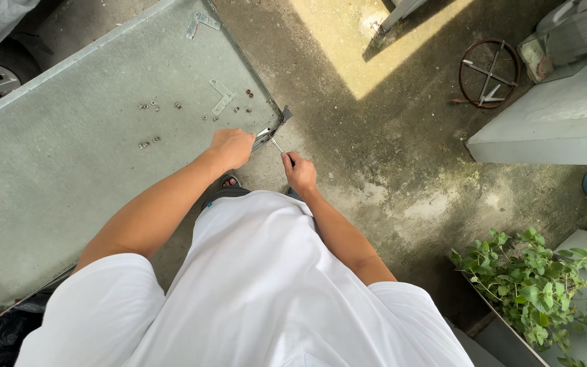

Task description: The recorder is using an adjustable wrench and a screwdriver to fasten screws and nuts onto a metal shelving panel and brackets.

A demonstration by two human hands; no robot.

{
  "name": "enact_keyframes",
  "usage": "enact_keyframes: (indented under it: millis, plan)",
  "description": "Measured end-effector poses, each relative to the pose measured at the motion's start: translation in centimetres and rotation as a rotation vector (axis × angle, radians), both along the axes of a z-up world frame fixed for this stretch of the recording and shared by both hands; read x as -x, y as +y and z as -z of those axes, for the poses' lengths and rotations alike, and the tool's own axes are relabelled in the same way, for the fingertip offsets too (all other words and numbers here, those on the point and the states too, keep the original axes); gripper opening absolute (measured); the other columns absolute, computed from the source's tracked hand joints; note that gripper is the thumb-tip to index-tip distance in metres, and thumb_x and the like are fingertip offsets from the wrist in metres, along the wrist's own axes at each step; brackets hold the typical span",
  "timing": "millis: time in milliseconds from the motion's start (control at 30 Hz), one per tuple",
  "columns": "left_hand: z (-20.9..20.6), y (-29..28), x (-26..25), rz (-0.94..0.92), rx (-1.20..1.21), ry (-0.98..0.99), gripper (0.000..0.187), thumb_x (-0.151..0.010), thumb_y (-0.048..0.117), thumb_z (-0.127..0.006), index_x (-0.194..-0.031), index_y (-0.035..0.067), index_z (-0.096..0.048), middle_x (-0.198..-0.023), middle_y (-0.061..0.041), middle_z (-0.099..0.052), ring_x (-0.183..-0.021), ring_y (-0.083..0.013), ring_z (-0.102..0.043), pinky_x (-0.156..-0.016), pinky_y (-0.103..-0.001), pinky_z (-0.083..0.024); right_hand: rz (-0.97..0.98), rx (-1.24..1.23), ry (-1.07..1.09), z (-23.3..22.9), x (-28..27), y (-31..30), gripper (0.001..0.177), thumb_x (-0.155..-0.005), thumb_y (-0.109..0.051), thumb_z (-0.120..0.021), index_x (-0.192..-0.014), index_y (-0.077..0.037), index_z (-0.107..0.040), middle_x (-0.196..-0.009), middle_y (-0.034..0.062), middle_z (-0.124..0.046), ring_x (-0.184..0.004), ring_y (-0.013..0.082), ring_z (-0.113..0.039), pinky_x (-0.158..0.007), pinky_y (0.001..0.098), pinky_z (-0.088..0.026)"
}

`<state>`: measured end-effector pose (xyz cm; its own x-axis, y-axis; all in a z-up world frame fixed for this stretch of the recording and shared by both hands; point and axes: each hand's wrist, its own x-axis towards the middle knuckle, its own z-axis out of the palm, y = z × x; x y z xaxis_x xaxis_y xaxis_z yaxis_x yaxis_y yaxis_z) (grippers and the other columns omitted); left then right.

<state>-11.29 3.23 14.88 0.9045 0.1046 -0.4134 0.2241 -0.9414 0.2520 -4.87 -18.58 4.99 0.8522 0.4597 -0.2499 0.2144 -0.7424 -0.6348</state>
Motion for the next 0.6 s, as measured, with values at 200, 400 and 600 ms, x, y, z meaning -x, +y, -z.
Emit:
enact_keyframes:
  millis: [200,400,600]
  plan:
    - [0.6,0.7,1.2,-0.005,0.046,-0.069,0.023,-0.093,0.013,-0.063,-0.115,0.010,-0.070,-0.084,-0.017,-0.074,-0.080,-0.0367,-0.074,-0.069,-0.048,-0.058,0.027,-0.273,0.437,5.8,-0.9,-1.1,0.043,-0.104,-0.045,-0.059,-0.091,-0.006,-0.072,-0.062,0.0046,-0.056,-0.057,0.0140,-0.053,-0.054,0.0336,-0.044]
    - [0.4,1.1,1.1,-0.003,0.072,-0.077,0.020,-0.085,0.006,-0.064,-0.104,0.009,-0.071,-0.083,-0.017,-0.074,-0.080,-0.0369,-0.073,-0.071,-0.048,-0.058,-0.022,-0.240,0.634,1.6,-2.8,-0.7,0.042,-0.103,-0.043,-0.055,-0.088,-0.006,-0.067,-0.058,-0.0005,-0.048,-0.051,0.0096,-0.037,-0.046,0.0301,-0.034]
    - [1.5,0.7,1.0,-0.060,0.102,-0.142,0.014,-0.084,0.004,-0.066,-0.096,0.006,-0.072,-0.082,-0.018,-0.074,-0.080,-0.0380,-0.073,-0.072,-0.049,-0.058,-0.009,-0.348,0.735,2.9,-3.0,-1.0,0.042,-0.106,-0.043,-0.056,-0.090,-0.004,-0.063,-0.060,-0.0010,-0.045,-0.051,0.0084,-0.035,-0.045,0.0292,-0.030]
